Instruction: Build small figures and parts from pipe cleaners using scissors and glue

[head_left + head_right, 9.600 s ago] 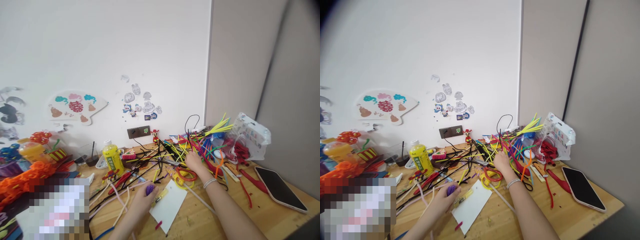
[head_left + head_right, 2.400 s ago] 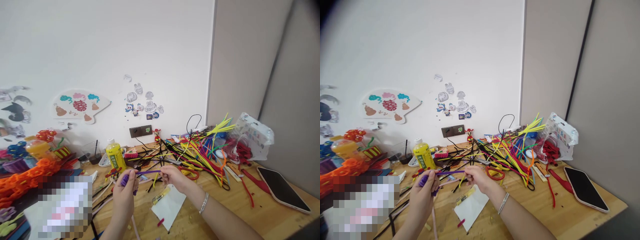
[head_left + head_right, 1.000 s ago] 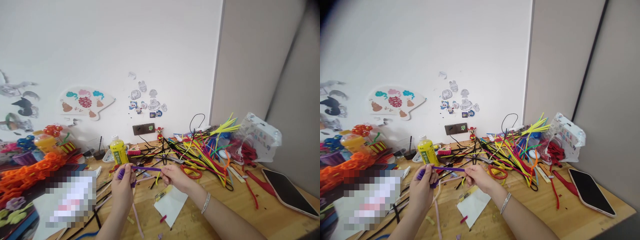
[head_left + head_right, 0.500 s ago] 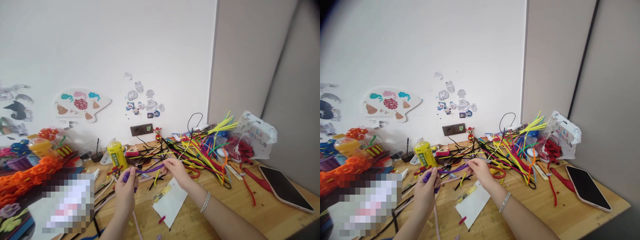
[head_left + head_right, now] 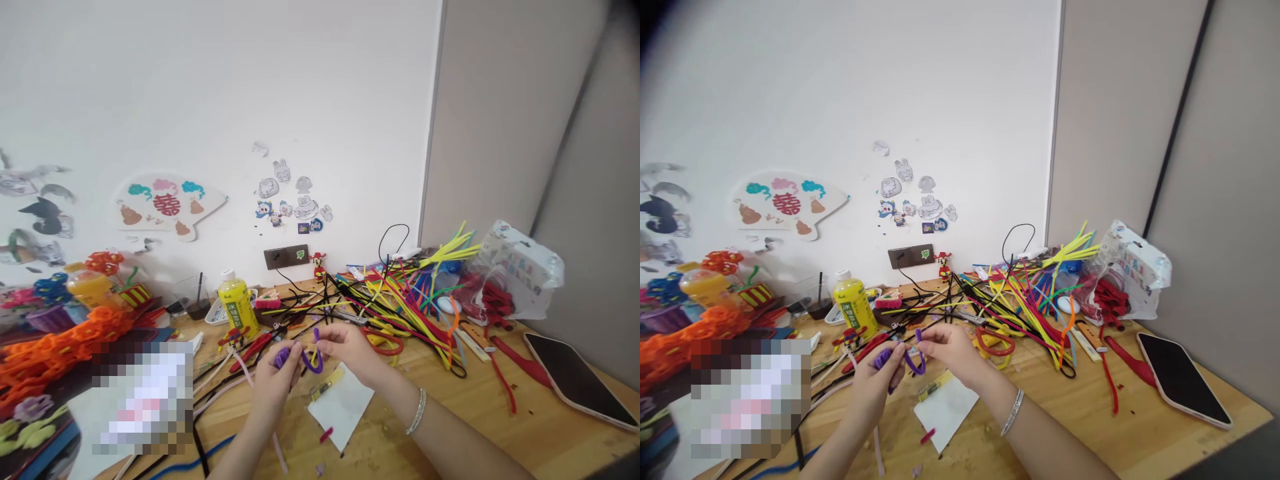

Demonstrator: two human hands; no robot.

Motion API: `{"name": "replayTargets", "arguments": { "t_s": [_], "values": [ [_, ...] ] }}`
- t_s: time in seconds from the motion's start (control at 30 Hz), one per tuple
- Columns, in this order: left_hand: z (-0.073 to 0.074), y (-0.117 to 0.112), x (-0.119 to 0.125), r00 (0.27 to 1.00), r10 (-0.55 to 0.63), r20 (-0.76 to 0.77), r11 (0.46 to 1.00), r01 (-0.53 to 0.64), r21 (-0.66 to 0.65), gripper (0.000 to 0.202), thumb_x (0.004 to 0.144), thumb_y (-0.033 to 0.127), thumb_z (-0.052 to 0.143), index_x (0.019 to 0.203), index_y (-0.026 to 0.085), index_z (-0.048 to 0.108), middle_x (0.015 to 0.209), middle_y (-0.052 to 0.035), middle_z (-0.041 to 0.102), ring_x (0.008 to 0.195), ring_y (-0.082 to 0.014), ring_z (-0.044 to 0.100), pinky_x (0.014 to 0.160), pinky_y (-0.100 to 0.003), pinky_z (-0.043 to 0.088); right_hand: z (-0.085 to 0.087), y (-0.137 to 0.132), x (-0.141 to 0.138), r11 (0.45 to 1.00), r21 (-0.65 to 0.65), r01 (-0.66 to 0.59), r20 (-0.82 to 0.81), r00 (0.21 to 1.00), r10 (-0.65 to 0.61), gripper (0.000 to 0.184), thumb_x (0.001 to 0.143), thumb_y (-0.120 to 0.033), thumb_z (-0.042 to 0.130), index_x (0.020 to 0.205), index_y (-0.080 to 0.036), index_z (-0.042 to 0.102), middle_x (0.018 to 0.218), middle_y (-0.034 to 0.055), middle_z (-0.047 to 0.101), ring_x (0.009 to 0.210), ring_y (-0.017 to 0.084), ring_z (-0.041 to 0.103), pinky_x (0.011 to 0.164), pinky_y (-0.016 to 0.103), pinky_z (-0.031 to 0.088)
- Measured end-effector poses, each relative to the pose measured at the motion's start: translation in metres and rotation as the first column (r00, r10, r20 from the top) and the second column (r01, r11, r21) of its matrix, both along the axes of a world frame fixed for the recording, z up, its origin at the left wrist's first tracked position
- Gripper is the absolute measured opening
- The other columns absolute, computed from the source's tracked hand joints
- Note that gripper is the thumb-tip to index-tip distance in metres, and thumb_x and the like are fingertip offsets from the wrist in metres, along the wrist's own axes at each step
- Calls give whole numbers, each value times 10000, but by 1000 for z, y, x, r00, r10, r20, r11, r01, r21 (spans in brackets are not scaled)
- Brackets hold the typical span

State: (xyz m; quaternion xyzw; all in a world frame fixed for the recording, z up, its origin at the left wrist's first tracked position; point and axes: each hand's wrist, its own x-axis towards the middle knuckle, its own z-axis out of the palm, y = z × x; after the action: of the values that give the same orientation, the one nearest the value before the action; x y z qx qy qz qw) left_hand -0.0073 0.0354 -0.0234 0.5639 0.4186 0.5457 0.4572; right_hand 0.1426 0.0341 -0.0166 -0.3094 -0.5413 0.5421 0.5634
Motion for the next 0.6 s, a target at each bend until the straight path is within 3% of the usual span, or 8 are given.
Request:
{"name": "replayTargets", "arguments": {
  "t_s": [0.2,0.4,0.6],
  "values": [
    [2,-5,1,999,-10,-48,997,14,80,261,655,408,636,603,155,599,345,67,394,338,-71,321,364,-195,228,-2,-4,-5,1000,17,-25,114,993,23,297,593,-404,704,599,-142,564,571,-24,538,522,89,461,527,227,359],
    [0,-5,-1,999,-28,-29,992,31,126,245,639,397,652,588,160,616,371,43,444,338,-79,342,361,-207,259,-6,-4,-4,981,-31,-193,158,968,195,304,645,-424,661,604,-138,566,564,-22,535,530,91,463,538,225,352],
    [-2,-5,-1,986,-164,-19,980,165,109,239,726,363,589,619,150,583,376,67,388,344,-58,310,381,-197,220,-6,-1,4,939,-63,-338,140,929,343,324,667,-446,642,661,-127,586,604,-22,528,549,83,459,578,229,353]
  ]
}}
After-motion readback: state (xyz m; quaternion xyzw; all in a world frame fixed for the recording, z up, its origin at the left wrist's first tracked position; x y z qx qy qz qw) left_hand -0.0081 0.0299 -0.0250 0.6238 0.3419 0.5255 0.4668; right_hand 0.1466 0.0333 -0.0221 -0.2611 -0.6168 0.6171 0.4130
